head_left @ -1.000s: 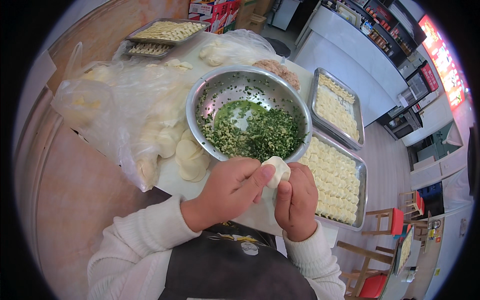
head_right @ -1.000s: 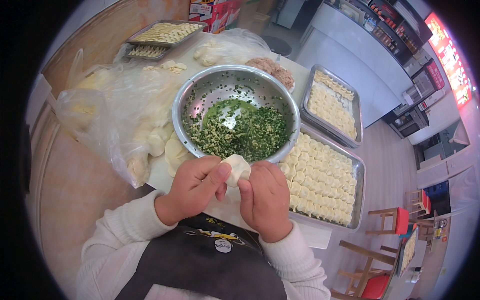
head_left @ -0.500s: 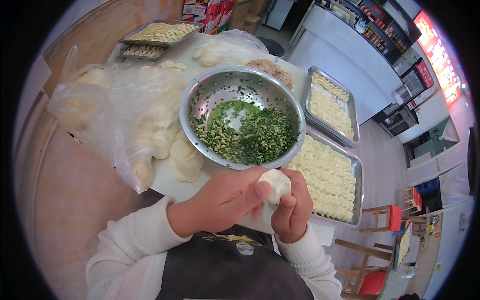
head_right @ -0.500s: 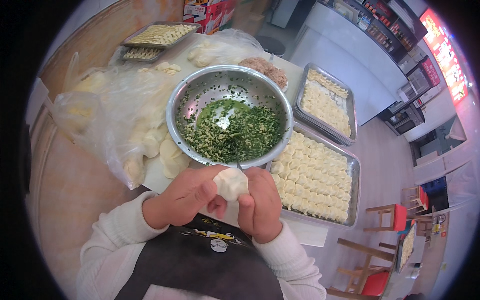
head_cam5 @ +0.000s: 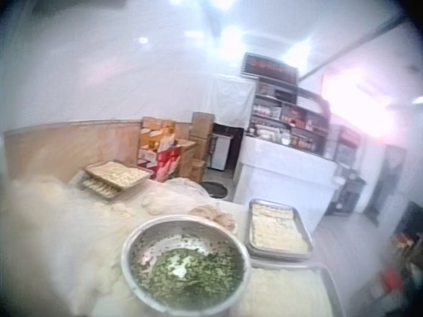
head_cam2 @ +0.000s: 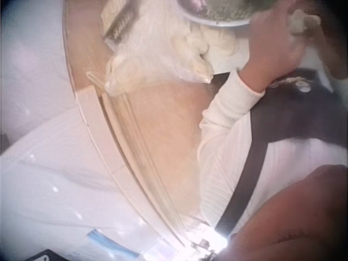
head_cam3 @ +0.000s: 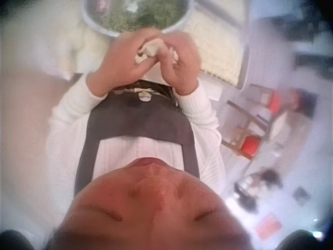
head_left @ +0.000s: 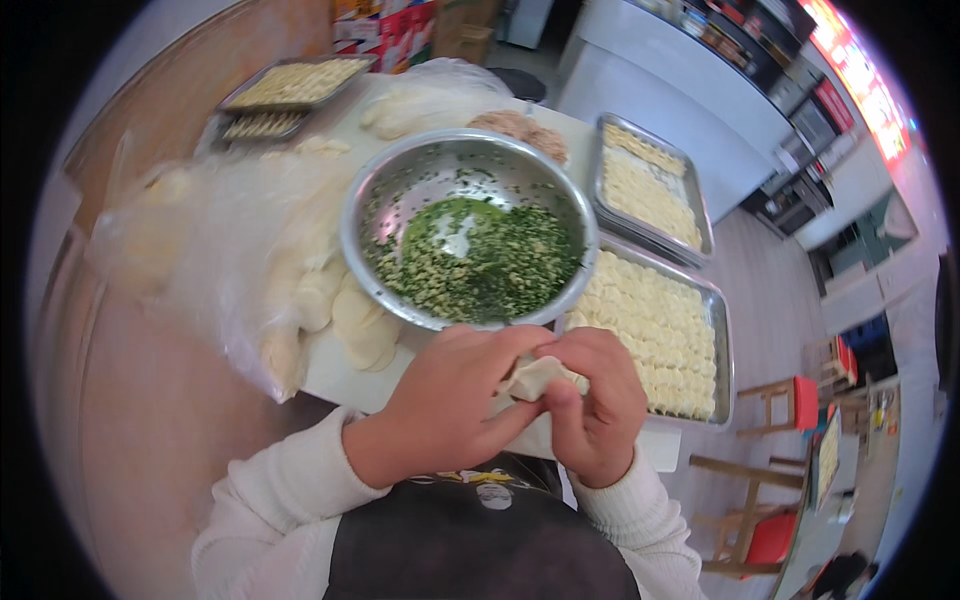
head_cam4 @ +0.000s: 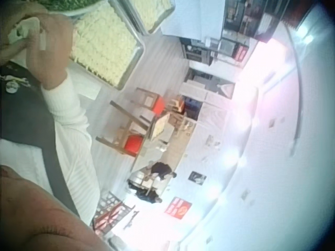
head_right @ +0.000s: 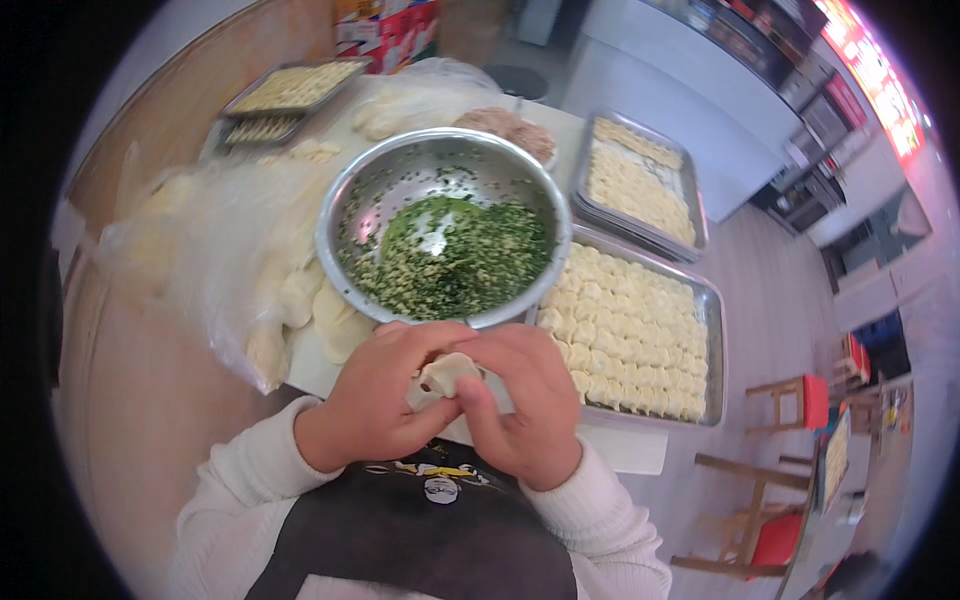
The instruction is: The person repeatedly scoops chopped green filling onto round dough wrappers, folds and pleats each dumpling, and places them in neat rows on metal trays. The process continues with consistent hand motions and placement of finished dumplings.
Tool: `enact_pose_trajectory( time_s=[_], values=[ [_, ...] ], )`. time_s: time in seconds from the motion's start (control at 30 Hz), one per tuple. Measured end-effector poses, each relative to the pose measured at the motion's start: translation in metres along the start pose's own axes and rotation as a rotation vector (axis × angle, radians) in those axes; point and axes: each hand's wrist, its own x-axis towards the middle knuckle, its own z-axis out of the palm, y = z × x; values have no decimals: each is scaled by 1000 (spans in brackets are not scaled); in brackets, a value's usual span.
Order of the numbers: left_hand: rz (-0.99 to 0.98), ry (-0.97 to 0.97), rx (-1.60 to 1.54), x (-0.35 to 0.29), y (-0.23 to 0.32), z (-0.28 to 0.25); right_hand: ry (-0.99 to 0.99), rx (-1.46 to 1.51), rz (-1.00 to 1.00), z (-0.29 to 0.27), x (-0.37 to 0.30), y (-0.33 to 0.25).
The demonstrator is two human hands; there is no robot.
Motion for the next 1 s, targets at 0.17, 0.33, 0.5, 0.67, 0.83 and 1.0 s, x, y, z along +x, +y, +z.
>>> enact_pose_trajectory(
  time_s=[0.17, 0.33, 0.5, 0.67, 0.83, 1.0],
  values=[
    [-97, -126, 5, 5, -3, 11, -9, 149, 365, -12, -17, 13],
    [-71, -80, 8, 6, -13, 15, 58, 286, 986, -63, -63, 90],
    [-218, 135, -40, -10, -40, 5, 207, -525, 940, -178, -84, 207],
    [-364, 248, 65, -32, -63, -12, 240, -842, 798, -234, -79, 289],
    [-487, 314, 172, -47, -74, -23, 110, -965, 921, -231, -90, 317],
    [-519, 327, 192, -55, -80, -26, 101, -876, 903, -224, -106, 324]
  ],
)
